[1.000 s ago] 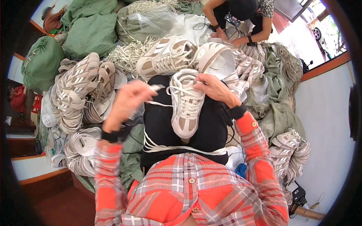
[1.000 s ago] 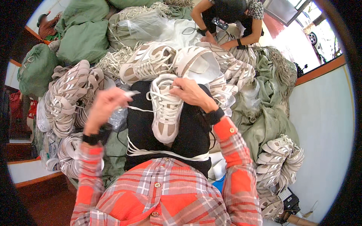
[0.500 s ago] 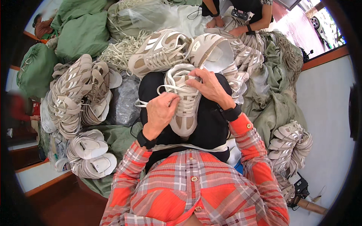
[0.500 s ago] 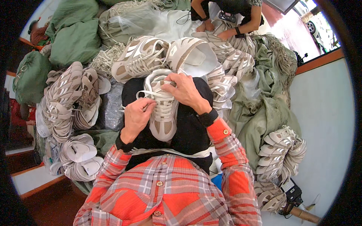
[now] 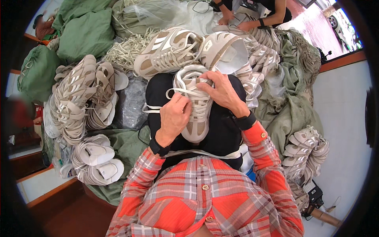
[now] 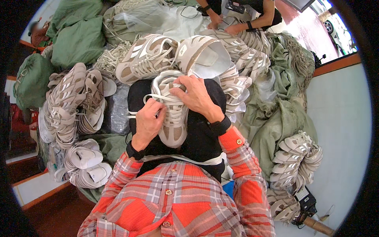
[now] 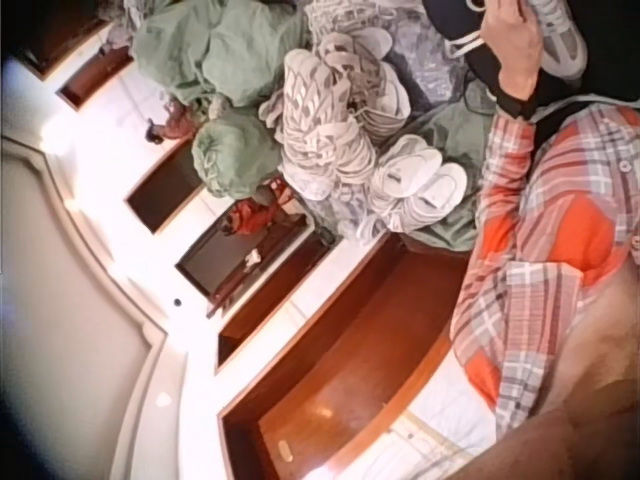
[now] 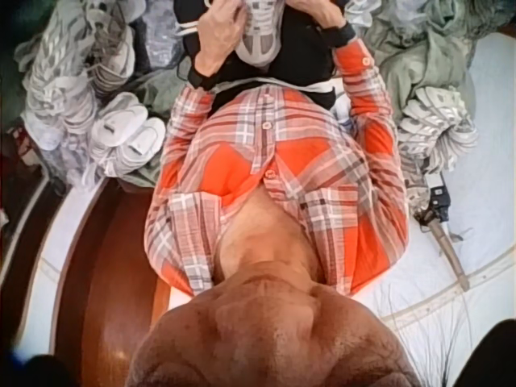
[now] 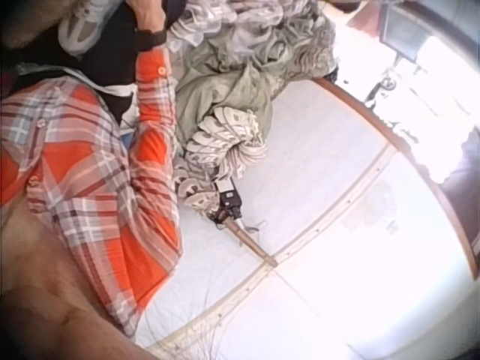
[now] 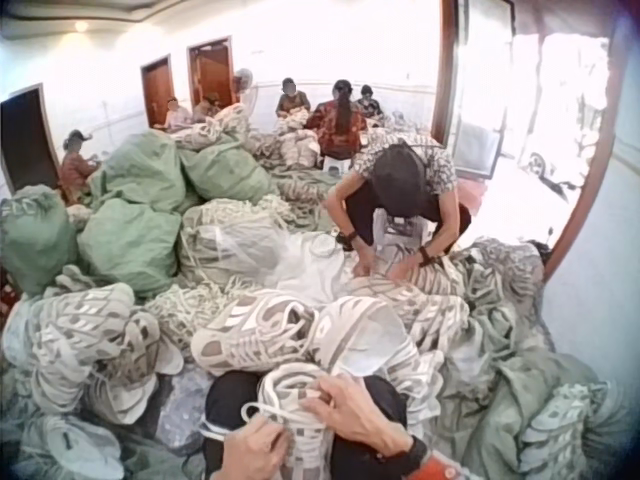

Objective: Lacing white and beige sneakers in a manufacturing environment.

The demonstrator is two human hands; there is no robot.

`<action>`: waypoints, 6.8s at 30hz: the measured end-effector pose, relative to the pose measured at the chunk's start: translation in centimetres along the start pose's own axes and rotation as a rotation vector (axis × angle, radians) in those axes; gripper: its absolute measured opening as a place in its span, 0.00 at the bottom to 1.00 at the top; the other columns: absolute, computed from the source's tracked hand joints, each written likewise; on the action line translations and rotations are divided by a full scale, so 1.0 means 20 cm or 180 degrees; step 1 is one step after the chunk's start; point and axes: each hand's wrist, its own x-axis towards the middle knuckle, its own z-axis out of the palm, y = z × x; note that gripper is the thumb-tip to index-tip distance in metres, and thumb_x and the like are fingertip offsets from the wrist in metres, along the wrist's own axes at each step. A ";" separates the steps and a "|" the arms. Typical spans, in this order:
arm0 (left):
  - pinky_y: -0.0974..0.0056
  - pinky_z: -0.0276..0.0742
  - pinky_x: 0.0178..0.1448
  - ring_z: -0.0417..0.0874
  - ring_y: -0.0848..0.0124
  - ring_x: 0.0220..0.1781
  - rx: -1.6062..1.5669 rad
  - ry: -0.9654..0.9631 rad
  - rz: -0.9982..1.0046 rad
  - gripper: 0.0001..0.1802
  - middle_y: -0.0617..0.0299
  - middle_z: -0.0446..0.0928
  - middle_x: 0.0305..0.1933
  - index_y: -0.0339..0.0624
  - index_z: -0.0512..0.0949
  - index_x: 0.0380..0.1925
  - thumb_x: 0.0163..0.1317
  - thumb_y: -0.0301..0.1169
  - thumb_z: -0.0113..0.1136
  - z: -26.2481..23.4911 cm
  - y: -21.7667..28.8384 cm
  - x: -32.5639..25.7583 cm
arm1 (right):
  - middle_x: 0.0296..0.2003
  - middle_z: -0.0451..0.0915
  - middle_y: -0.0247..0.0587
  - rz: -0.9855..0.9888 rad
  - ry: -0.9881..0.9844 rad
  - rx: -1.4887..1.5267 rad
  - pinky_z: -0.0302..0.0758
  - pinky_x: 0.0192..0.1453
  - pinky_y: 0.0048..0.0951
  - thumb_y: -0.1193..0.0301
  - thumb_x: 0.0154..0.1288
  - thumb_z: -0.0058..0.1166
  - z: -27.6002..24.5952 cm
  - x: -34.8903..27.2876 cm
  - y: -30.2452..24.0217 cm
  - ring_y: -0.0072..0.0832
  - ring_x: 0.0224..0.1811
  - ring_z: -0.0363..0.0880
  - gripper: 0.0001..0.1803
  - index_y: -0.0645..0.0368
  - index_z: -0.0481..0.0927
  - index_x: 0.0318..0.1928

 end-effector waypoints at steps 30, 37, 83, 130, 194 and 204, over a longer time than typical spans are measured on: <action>0.75 0.70 0.34 0.73 0.83 0.29 -0.1872 -0.0733 -0.1361 0.07 0.68 0.77 0.29 0.34 0.77 0.39 0.65 0.26 0.57 -0.12 0.02 -0.02 | 0.33 0.77 0.48 0.0356 0.0190 0.1173 0.74 0.35 0.31 0.78 0.61 0.54 0.08 -0.34 -0.18 0.37 0.32 0.78 0.11 0.65 0.76 0.44; 0.74 0.69 0.31 0.72 0.83 0.26 -0.1905 -0.0653 -0.1179 0.07 0.68 0.76 0.24 0.33 0.79 0.36 0.63 0.27 0.59 -0.12 0.03 -0.06 | 0.26 0.78 0.35 0.1041 -0.0136 0.2195 0.75 0.28 0.19 0.76 0.67 0.53 0.10 -0.31 -0.24 0.18 0.25 0.78 0.05 0.66 0.77 0.40; 0.48 0.72 0.32 0.80 0.46 0.33 0.0221 -0.0636 0.0183 0.23 0.44 0.77 0.29 0.39 0.61 0.47 0.51 0.22 0.56 0.14 0.08 0.16 | 0.34 0.74 0.46 -0.0530 0.0346 -0.0926 0.76 0.34 0.34 0.79 0.57 0.50 0.05 -0.27 -0.13 0.40 0.32 0.78 0.08 0.61 0.72 0.39; 0.55 0.76 0.33 0.79 0.53 0.32 -0.0031 -0.1660 0.1479 0.04 0.51 0.70 0.31 0.39 0.69 0.30 0.56 0.24 0.53 0.33 0.36 0.00 | 0.47 0.80 0.49 0.1635 0.4195 0.2682 0.78 0.51 0.25 0.75 0.67 0.50 -1.36 -1.72 1.14 0.27 0.44 0.80 0.18 0.69 0.70 0.56; 0.72 0.68 0.23 0.72 0.76 0.18 -0.5176 -0.2226 -0.2694 0.09 0.62 0.75 0.24 0.38 0.72 0.35 0.68 0.33 0.48 -0.19 -0.16 0.10 | 0.22 0.72 0.29 0.2400 -0.0882 0.2413 0.63 0.25 0.22 0.73 0.55 0.66 -0.34 -0.55 -0.33 0.15 0.25 0.68 0.11 0.63 0.75 0.26; 0.66 0.57 0.38 0.61 0.70 0.30 -0.6340 0.1537 -0.0545 0.07 0.61 0.61 0.32 0.37 0.64 0.34 0.56 0.17 0.45 -1.40 -0.74 0.16 | 0.25 0.77 0.47 -0.0022 -0.0902 0.0400 0.72 0.33 0.33 0.69 0.57 0.58 -0.15 -0.30 -0.11 0.38 0.26 0.76 0.09 0.64 0.81 0.31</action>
